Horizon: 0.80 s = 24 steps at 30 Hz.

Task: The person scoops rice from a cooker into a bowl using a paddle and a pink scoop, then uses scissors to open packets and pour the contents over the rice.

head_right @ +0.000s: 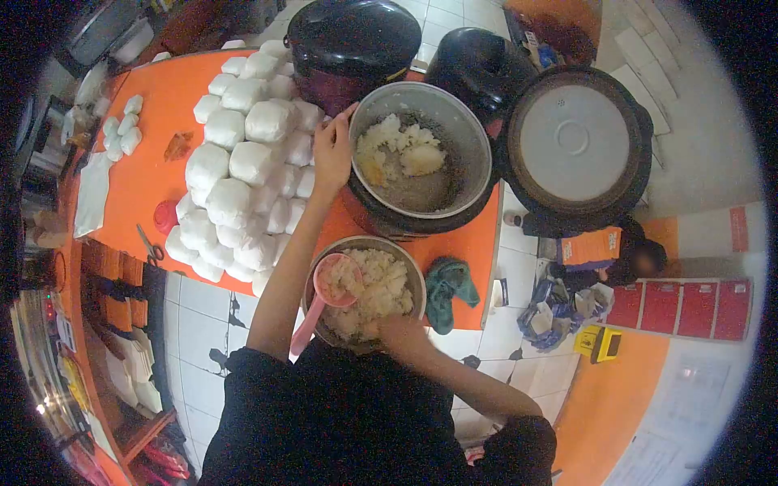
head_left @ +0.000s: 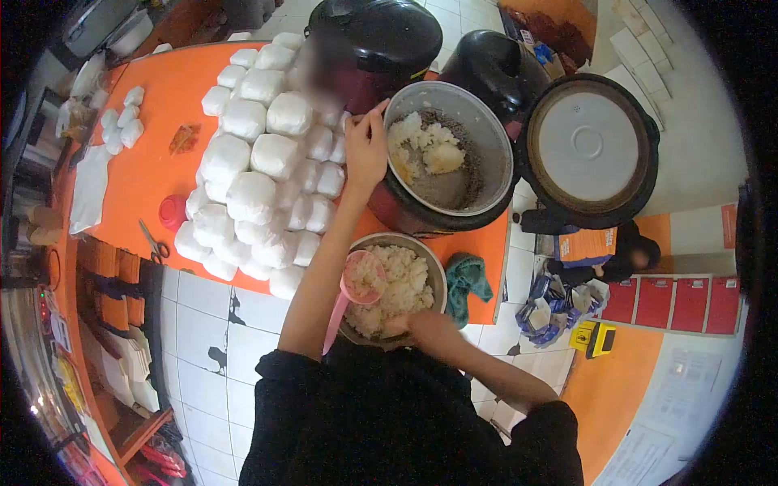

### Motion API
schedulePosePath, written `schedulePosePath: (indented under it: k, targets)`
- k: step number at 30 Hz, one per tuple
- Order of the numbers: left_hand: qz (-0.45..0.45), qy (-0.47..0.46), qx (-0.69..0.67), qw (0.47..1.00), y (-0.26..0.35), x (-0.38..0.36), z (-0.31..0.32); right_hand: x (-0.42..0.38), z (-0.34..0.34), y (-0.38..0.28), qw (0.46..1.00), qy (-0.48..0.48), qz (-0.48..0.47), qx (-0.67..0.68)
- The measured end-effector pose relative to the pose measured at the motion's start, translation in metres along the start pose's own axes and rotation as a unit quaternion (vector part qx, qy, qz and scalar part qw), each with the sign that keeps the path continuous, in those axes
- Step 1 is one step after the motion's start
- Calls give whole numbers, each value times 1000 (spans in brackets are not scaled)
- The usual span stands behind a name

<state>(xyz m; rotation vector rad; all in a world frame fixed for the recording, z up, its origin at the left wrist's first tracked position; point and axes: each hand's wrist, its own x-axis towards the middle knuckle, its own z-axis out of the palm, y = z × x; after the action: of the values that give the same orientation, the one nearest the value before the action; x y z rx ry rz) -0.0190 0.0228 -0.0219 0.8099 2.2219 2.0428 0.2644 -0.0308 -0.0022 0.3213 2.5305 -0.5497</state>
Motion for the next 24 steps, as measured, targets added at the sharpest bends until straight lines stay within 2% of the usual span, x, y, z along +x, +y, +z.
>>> schedulePosePath:
  k: [3,4,6,8,11,12,15,18,20,24]
  targets:
    - [44,-3,-11,999,-7,3,2,17,13,8,998,40,-28,-51]
    - [39,-8,-6,999,-6,-1,1,20,-12,5,998,-41,3,-53]
    - [31,-2,1,1000,0,1,0,9,-57,2,997,-71,8,-23]
    - [21,9,15,1000,1,-2,-1,-2,-69,-3,994,-107,30,12]
    - [7,-10,13,1000,-1,-2,0,10,8,3,997,-55,-15,-42]
    - [1,-16,11,1000,-2,1,-1,12,-21,-11,990,-138,18,-28]
    - [-5,-1,12,1000,2,-2,-2,6,-26,3,995,-93,-4,28]
    - [16,-5,22,1000,-3,-1,-2,-10,-55,-13,999,-42,-13,-8]
    - [18,-13,12,1000,-4,-1,0,7,-9,-4,998,-42,-12,-36]
    - [25,-9,12,1000,-8,2,1,3,-43,-13,998,-52,32,-27]
